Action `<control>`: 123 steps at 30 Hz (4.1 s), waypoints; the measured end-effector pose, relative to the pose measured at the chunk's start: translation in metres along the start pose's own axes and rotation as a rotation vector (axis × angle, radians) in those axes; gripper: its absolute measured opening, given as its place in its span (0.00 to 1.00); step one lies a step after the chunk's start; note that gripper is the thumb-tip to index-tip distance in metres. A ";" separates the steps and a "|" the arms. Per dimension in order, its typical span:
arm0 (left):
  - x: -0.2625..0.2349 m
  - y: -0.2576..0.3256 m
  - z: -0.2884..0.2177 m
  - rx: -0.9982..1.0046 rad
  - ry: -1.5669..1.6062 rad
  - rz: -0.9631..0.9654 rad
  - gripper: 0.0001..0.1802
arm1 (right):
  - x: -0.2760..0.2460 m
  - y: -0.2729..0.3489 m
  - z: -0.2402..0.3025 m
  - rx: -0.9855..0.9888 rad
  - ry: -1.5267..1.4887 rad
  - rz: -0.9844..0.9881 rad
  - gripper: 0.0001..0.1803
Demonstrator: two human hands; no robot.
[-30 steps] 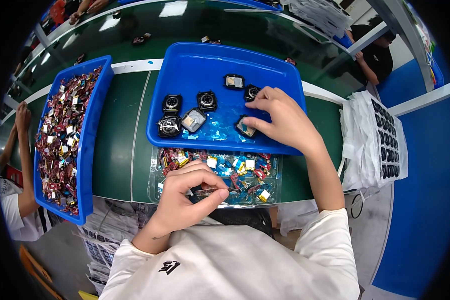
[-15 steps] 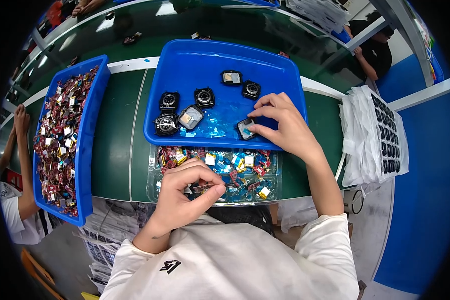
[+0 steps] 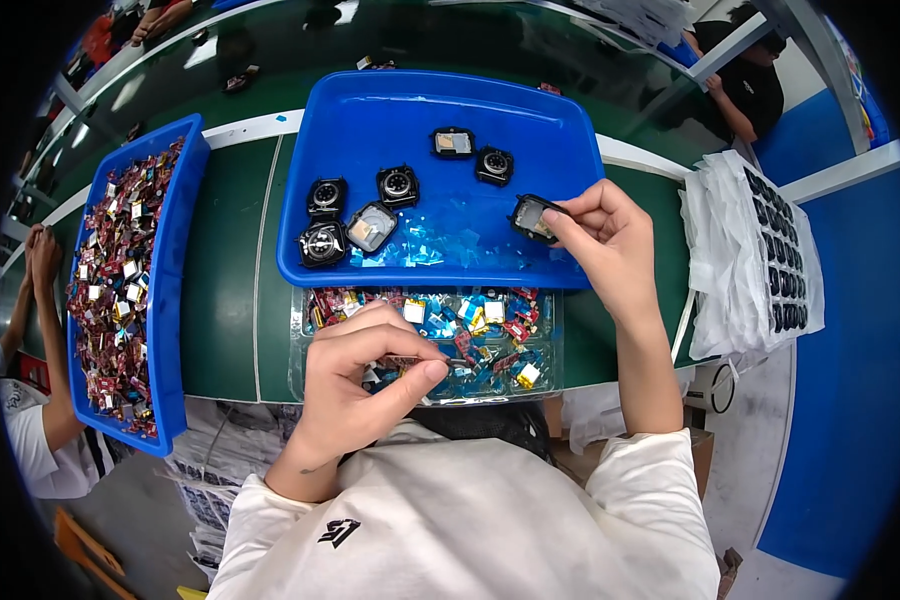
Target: The person is assembling electronic circuit boards, specifically small camera modules, by hand on an industrial assembly line.
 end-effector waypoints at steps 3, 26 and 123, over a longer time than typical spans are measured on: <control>0.003 -0.006 -0.004 -0.008 -0.031 -0.018 0.04 | 0.006 0.016 0.005 0.166 -0.268 0.092 0.07; 0.018 -0.033 -0.007 0.084 -0.458 -0.065 0.03 | 0.043 0.070 0.037 0.021 -0.348 0.132 0.16; 0.014 0.000 0.012 -0.002 -0.465 -0.144 0.06 | -0.071 -0.101 -0.104 -0.097 0.002 -0.413 0.09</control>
Point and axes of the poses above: each hand's wrist, its own y-axis away from the middle knuckle, its own x-axis out of the palm, z = x × y, the point moved 3 cm from there along -y, towards the middle knuckle, and after that the axes turned 12 degrees about y, right-handed, at the moved point
